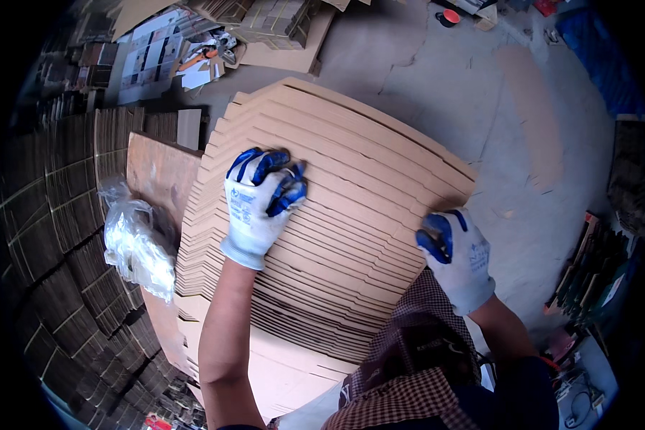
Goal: The person stacks flat cardboard sheets on a workbench, aligns them, and applies adhesive to the edges using a cloth. They then walk to a nearby machine and place a printed cardboard sheet onto it.
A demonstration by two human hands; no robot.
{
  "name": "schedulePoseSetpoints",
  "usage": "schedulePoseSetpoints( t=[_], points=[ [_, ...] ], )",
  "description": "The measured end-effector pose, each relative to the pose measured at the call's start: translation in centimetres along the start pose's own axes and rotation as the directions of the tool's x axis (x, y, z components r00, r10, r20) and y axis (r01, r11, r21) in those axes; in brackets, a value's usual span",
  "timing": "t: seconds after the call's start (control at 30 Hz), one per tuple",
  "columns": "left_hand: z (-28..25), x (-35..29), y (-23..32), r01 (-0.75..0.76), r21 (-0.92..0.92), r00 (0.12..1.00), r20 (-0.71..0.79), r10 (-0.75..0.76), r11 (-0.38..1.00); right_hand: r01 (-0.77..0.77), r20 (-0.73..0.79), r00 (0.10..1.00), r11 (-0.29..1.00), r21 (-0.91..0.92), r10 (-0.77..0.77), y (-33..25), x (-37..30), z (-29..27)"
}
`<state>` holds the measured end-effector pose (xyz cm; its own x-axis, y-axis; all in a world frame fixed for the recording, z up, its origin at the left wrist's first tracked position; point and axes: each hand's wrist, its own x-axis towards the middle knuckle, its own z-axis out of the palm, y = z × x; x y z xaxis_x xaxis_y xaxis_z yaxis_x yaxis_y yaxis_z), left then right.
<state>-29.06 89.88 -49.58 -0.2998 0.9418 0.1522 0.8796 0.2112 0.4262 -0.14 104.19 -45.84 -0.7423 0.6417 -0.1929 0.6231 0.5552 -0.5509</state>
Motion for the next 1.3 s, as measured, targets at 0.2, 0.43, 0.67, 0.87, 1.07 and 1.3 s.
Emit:
schedulePoseSetpoints(
  t=[0.2,0.43,0.67,0.87,1.07,1.3],
  points=[
    [-1.4,-2.0,2.5,-0.133,-0.062,0.990,0.027,0.135,0.989,0.097,0.177,0.981,0.992,-0.082,-0.081,-2.3,2.7,2.7],
    [-0.3,-3.9,7.6,-0.094,0.015,0.910,0.407,0.079,0.995,0.024,0.252,0.968,0.992,-0.123,0.008,-3.0,3.4,2.9],
    [-0.6,-5.1,7.2,-0.061,-0.016,0.908,0.414,0.062,0.998,-0.061,0.265,0.960,0.990,-0.124,0.092,-3.2,3.3,2.8],
    [-0.5,-6.1,6.7,-0.064,-0.045,0.926,0.369,0.076,0.997,-0.094,0.315,0.942,0.993,-0.078,0.114,-3.1,3.6,2.6],
    [-0.3,-6.5,6.7,-0.053,-0.052,0.929,0.364,0.068,0.997,-0.008,0.287,0.957,0.994,-0.107,0.038,-5.0,2.3,2.9],
    [-0.5,-6.5,6.7,-0.061,-0.037,0.924,0.377,0.070,0.997,0.012,0.312,0.950,0.998,-0.059,0.006,-4.2,2.6,3.6]
  ],
)
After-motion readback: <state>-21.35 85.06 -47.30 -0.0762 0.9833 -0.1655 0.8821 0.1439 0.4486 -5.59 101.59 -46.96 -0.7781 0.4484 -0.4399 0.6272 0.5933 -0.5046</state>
